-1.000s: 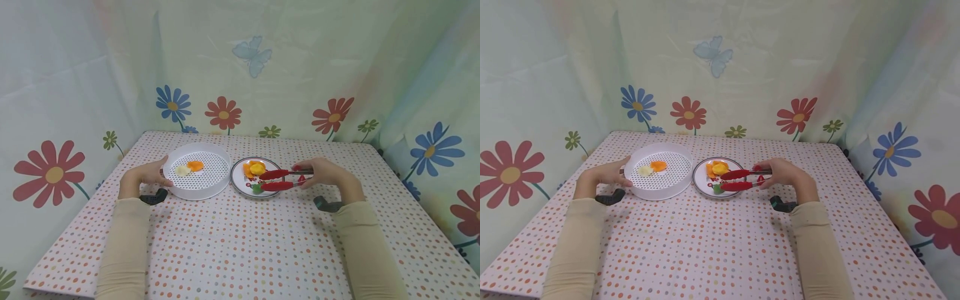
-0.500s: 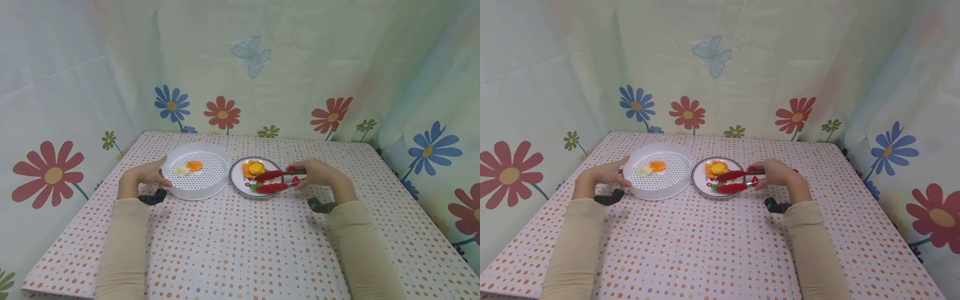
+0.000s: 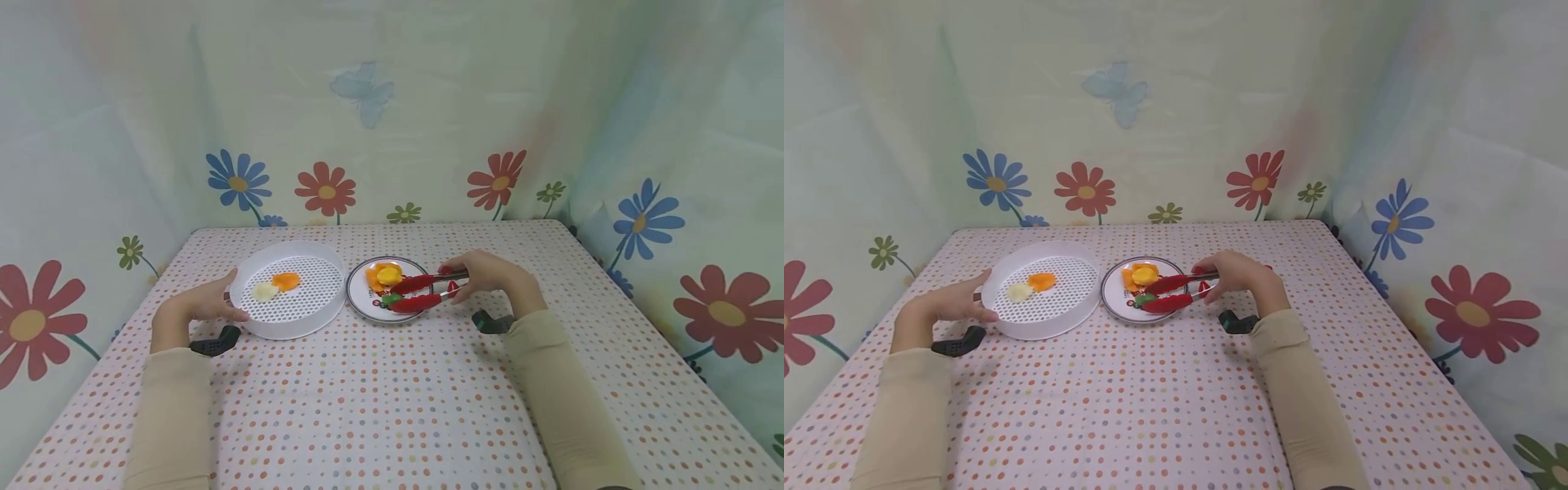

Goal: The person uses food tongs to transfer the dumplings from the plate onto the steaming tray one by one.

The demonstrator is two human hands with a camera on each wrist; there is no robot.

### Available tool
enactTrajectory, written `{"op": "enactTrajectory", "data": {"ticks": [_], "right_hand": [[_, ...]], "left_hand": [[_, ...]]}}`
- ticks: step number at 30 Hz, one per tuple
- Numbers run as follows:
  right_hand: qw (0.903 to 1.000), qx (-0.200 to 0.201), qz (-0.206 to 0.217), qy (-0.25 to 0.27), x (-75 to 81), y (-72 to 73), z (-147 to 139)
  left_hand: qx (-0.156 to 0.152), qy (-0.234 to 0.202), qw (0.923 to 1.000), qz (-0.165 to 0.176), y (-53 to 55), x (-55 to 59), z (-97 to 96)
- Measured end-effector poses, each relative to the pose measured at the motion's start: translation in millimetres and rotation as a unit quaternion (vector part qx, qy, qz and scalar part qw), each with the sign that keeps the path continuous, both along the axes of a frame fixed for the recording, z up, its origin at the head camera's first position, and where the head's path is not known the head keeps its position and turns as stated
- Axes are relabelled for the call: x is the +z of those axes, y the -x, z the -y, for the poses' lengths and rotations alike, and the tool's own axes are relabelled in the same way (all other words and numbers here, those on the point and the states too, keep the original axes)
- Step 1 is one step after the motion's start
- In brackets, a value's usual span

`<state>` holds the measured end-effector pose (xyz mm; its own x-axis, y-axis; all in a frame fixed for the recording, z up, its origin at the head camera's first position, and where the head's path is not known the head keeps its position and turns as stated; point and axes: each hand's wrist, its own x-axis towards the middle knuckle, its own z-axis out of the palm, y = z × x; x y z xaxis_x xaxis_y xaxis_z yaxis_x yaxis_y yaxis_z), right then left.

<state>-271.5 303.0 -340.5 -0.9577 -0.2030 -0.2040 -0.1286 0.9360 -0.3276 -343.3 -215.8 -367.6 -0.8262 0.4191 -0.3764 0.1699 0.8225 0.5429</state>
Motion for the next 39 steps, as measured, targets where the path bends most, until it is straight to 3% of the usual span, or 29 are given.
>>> {"op": "enactTrajectory", "data": {"ticks": [7, 13, 21, 32, 39], "right_hand": [[0.9997, 0.023, -0.005, 0.001, 8.8, 10.5, 13.8], [0.9997, 0.021, -0.008, 0.0, 14.3, 18.8, 13.0], [0.9998, 0.016, -0.004, 0.008, 12.9, 20.4, 11.6], [0.9994, 0.002, -0.032, 0.013, 4.4, 16.2, -1.2], [0.9988, -0.011, -0.041, 0.026, 5.9, 18.2, 0.4]], "left_hand": [[-0.002, 0.036, 0.9992, -0.015, 0.8, 18.3, 11.3], [0.004, 0.053, 0.9986, -0.006, 4.3, 31.3, 4.4], [0.019, 0.066, 0.9976, -0.007, 5.0, 31.9, -2.9], [0.029, 0.075, 0.9968, 0.001, 6.1, 15.8, -14.7], [0.038, 0.095, 0.9947, 0.002, 5.9, 18.2, -14.9]]}}
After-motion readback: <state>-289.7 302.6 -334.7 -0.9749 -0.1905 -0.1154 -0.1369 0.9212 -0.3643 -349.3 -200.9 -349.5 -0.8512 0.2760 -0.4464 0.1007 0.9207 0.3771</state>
